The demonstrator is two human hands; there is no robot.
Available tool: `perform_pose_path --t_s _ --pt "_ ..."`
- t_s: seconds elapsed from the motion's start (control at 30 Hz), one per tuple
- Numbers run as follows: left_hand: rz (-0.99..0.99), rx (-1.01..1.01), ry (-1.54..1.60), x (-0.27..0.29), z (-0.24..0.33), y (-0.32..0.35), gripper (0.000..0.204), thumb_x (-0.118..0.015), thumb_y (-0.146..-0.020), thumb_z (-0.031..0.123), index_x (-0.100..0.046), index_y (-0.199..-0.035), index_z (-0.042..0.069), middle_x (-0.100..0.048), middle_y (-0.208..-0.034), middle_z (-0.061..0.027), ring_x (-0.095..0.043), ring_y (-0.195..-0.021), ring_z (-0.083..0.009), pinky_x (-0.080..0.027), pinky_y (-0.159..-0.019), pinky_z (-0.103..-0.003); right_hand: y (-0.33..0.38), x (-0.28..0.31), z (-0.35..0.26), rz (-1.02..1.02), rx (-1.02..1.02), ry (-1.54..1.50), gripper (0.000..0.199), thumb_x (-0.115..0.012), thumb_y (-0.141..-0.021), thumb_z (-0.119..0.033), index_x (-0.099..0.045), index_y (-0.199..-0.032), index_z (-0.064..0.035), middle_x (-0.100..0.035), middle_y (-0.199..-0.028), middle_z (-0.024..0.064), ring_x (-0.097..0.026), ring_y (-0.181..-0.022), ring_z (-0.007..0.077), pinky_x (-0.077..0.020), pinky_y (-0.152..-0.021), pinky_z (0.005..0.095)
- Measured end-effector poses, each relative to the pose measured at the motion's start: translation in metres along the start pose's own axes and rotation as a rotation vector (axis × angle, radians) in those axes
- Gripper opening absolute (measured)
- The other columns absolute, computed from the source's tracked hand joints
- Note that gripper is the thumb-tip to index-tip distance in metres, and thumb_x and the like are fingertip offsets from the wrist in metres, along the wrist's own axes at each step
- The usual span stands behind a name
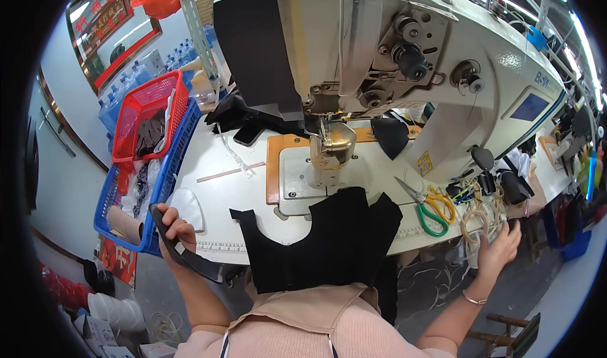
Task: Sew together black leather shoe components using an industrial sewing machine.
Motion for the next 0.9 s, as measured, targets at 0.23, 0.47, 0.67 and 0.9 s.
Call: perform_pose_path --t_s 0.23,0.47,0.67,0.9 --pt "0.024 0.379 -1.014 -0.041 -0.055 -0.006 0.01 -0.057 -0.08 0.008 -0.059 -0.086 0.0 -0.06 -0.074 -0.0042 -0.059 -0.067 -0.0131 -0.047 -0.061 -0.025 0.027 -0.03 -0.263 -0.394 0.866 -0.899 0.044 -0.076 -0.064 -0.031 -0.057 -0.093 -0.004 -0.059 -0.099 0.0105 -0.055 -0.094 0.0292 -0.0414 -0.084 0.0392" --pt "-0.082 0.526 -1.457 -0.075 -0.039 -0.005 0.016 -0.055 -0.078 0.001 -0.063 -0.092 -0.004 -0.062 -0.08 -0.0044 -0.055 -0.074 -0.008 -0.045 -0.069 -0.022 0.045 -0.075 -0.295 -0.813 0.947 -0.375 0.038 -0.07 -0.07 -0.034 -0.059 -0.092 -0.0056 -0.06 -0.095 0.0101 -0.057 -0.089 0.0292 -0.0402 -0.08 0.0422" --pt "-0.364 0.697 -1.621 -0.088 -0.097 -0.045 0.014 -0.057 -0.084 0.01 -0.06 -0.089 -0.002 -0.059 -0.075 -0.0005 -0.051 -0.072 -0.0064 -0.044 -0.067 -0.023 0.03 -0.067 -0.289 -0.994 0.993 -0.959 0.031 -0.068 -0.074 -0.025 -0.059 -0.092 -0.0026 -0.062 -0.09 0.0114 -0.059 -0.087 0.0254 -0.044 -0.079 0.0344" --pt "-0.548 0.811 -1.689 -0.074 -0.144 -0.048 0.017 -0.063 -0.082 0.015 -0.062 -0.09 0.001 -0.061 -0.071 -0.0049 -0.053 -0.066 -0.0083 -0.044 -0.062 -0.024 0.02 -0.012 -0.281 -1.252 0.779 -1.116 0.032 -0.07 -0.074 -0.022 -0.063 -0.095 -0.0006 -0.064 -0.079 0.0082 -0.058 -0.072 0.0153 -0.0446 -0.073 0.0273"
Point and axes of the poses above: each hand's wrist, its own y-axis away from the middle knuckle, its own x-axis out of the back of the hand, z = x × y, the point moved 5 cm from there along -y, towards the middle knuckle
